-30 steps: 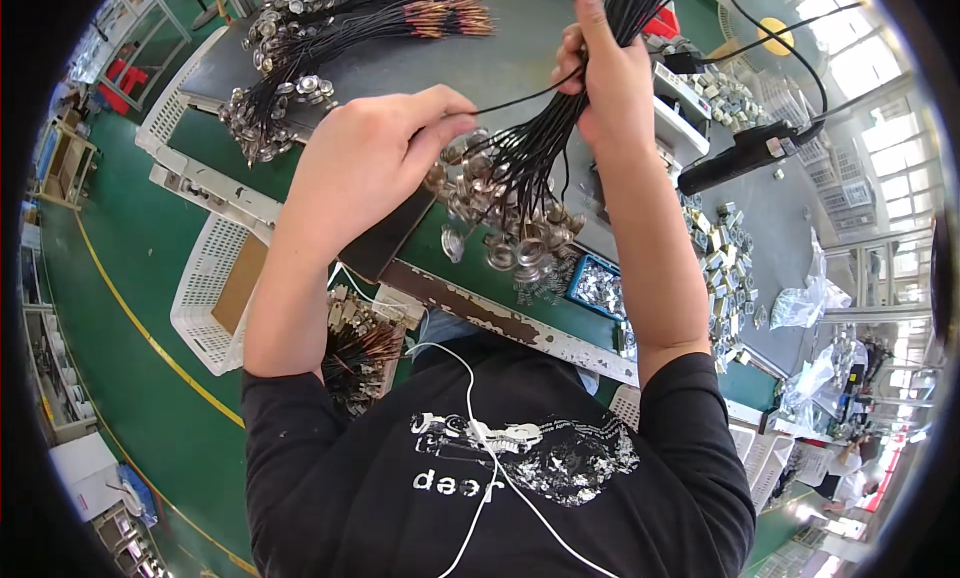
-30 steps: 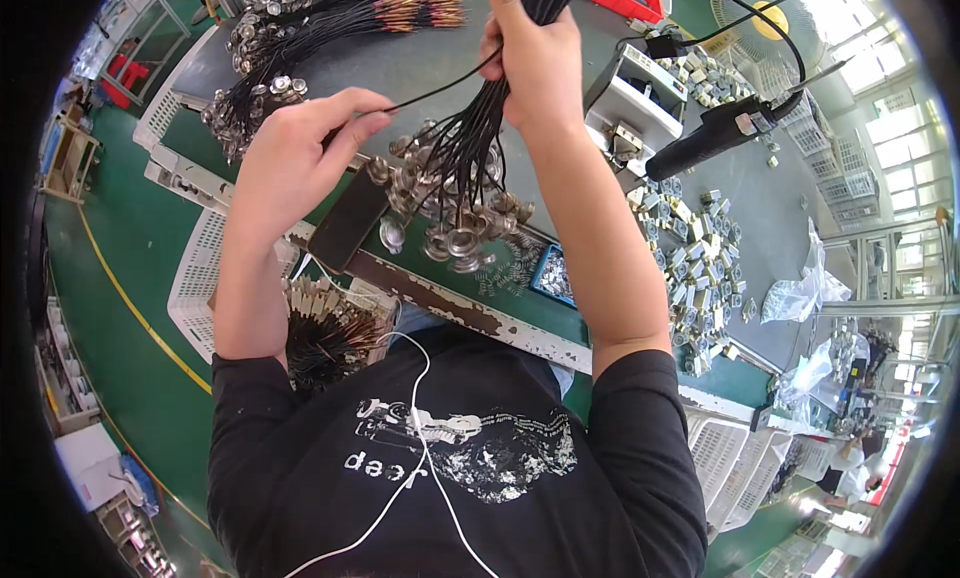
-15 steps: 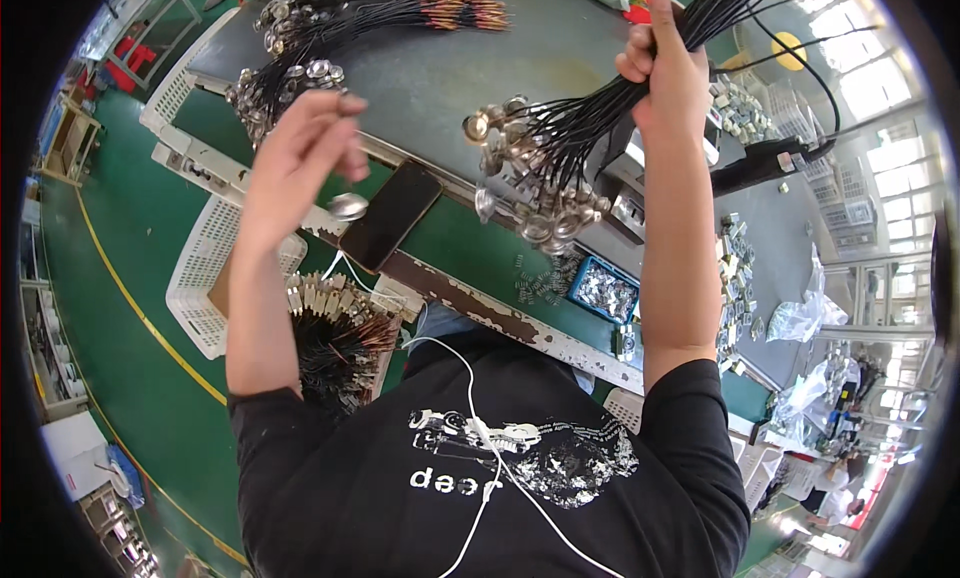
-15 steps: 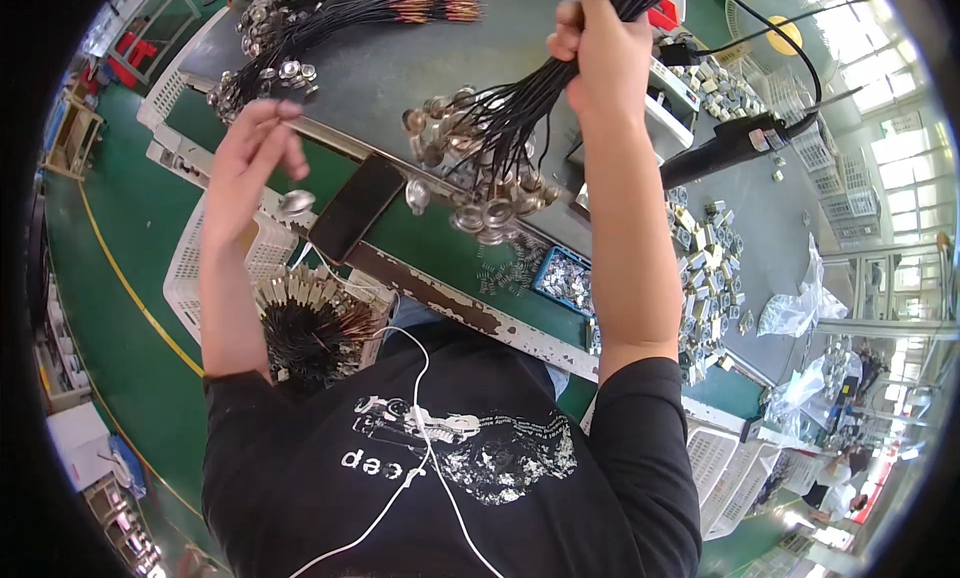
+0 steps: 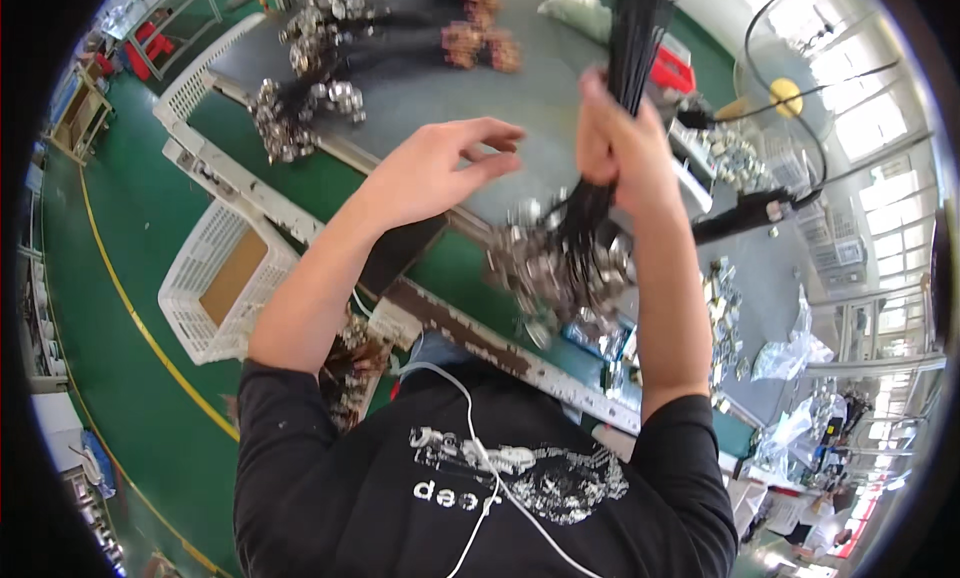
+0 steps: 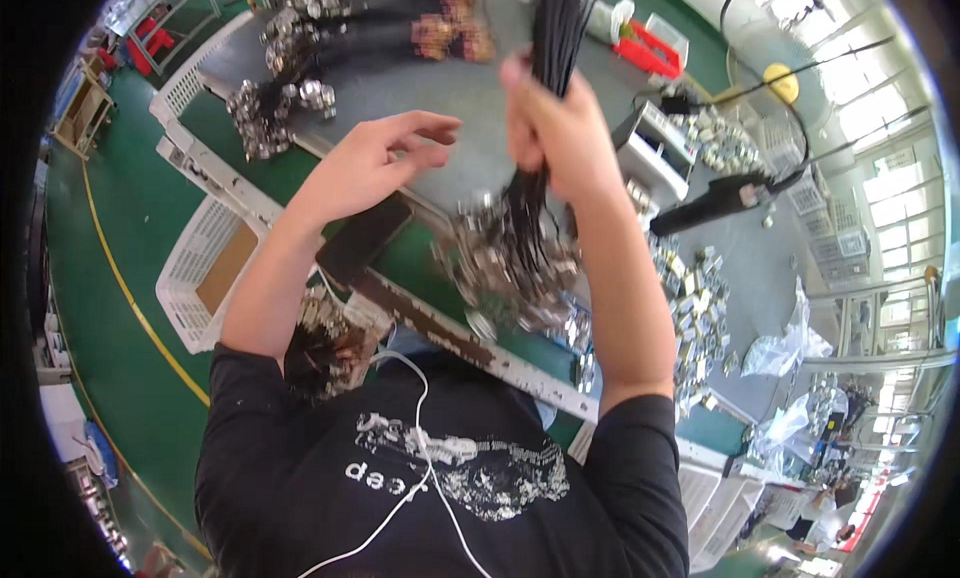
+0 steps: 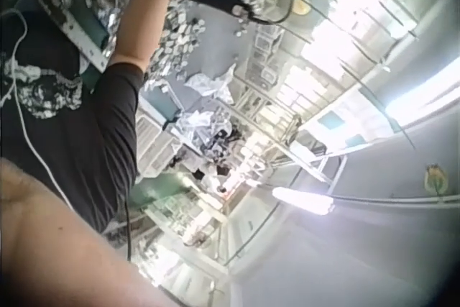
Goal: The recorder is assembling electrical wiring harnesses by attaching connectors to bundles and using a pneumatic screwdriver at a workbench.
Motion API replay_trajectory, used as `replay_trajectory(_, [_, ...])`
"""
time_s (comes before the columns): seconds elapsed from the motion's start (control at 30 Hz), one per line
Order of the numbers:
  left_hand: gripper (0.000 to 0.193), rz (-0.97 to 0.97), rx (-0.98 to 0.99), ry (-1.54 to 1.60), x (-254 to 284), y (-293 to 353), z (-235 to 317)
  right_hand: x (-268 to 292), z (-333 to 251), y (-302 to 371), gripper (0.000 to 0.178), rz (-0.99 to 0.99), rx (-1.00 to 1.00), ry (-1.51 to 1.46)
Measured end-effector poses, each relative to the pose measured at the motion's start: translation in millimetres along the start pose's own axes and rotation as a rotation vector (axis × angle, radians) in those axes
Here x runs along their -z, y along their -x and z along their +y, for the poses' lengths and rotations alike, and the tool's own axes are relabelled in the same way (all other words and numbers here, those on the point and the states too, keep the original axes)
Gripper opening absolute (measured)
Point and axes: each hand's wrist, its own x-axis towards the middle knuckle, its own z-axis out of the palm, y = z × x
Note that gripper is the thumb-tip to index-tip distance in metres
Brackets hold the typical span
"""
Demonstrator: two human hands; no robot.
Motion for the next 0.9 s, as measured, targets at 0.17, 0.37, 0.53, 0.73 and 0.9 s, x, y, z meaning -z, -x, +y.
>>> replay_trajectory(0.17, [0.076,0.115,-0.089,0.674,6.0,-20.4,-13.2,6.4,7.5,37.6,0.036,-0.266,-0.308,0.048])
replay_trajectory(0.37, [0.050,0.201,-0.199,0.898,-2.3,-22.2,1.0,13.3,14.1,57.3,0.040,-0.352,-0.295,-0.118])
replay_trajectory(0.53, [0.036,0.277,-0.268,0.791,3.8,-10.9,11.1,12.8,9.4,63.5,0.036,-0.350,-0.291,-0.129])
replay_trajectory(0.73, [0.021,0.565,-0.497,0.035,12.2,4.8,49.1,-0.1,1.9,56.7,0.030,-0.134,-0.401,0.242])
replay_trajectory(0.9, [0.025,0.598,-0.671,-0.848,3.5,-34.2,72.5,-19.3,10.2,51.8,0.043,-0.240,-0.262,0.708])
